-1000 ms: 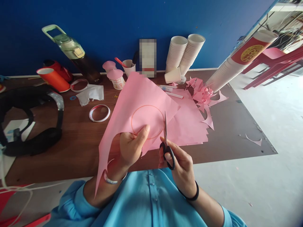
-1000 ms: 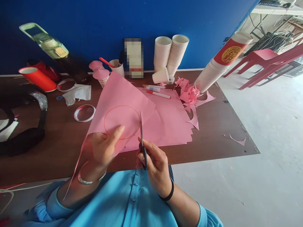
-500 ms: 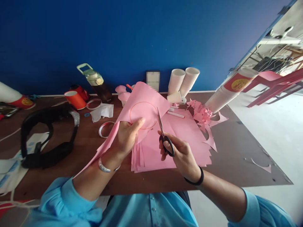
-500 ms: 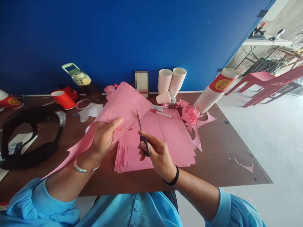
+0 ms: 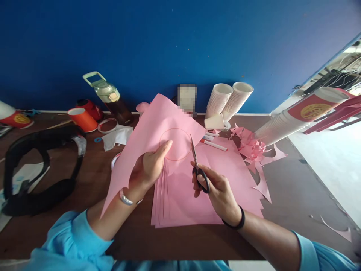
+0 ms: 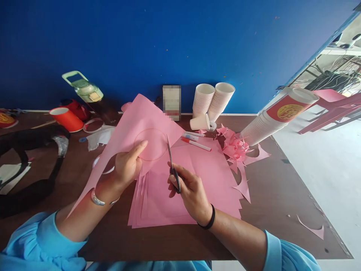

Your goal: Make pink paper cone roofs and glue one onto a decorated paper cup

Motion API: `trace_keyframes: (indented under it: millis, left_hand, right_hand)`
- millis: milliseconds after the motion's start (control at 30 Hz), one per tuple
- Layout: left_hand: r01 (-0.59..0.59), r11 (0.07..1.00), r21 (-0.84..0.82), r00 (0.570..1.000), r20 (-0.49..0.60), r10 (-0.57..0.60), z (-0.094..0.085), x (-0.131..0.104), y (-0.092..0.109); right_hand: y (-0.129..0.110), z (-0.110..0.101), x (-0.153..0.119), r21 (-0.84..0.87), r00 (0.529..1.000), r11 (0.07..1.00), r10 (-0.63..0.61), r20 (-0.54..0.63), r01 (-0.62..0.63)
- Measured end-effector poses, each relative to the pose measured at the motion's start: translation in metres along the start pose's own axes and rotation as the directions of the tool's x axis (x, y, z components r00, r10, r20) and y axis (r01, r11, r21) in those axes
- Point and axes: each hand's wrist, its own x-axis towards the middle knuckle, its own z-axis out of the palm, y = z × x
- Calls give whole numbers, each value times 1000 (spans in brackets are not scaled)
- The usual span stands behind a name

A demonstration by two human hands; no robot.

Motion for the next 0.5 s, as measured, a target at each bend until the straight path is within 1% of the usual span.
trace_keyframes:
  millis: [100,167,233,333,367,467,500]
  left_hand:
    - [89,993,-76,996,7,-89,0,3,8]
    - [110,989,-100,994,36,-107,-2,4,11]
    - [121,988,-95,991,66,-115,-4,3,12]
    - [144,988,-51,988,63,-140,-6,-1,11]
    - [126,991,-36,991,59,-124,-6,-3,10]
    - [6,999,-34,998,61,-4,-4,-4,8]
    - [-13,999,-41,998,55,16,-3,-4,7]
  right_hand:
    - [2,-1,-2,-35,1000,999,2,4,-2]
    - [3,-1,-2,-52,1000,999,2,6,-2]
    - [4,-1,-3,-56,1000,998,0,2,0]
    - [3,-2,-4,-55,1000,998,-7,-8,6]
    - [2,-1,-4,-56,1000,998,-9,-10,8]
    - [1,-1,-4,-49,1000,999,-19,-7,19]
    - [0,-1,-4,-45,1000,999,-21,-6,21]
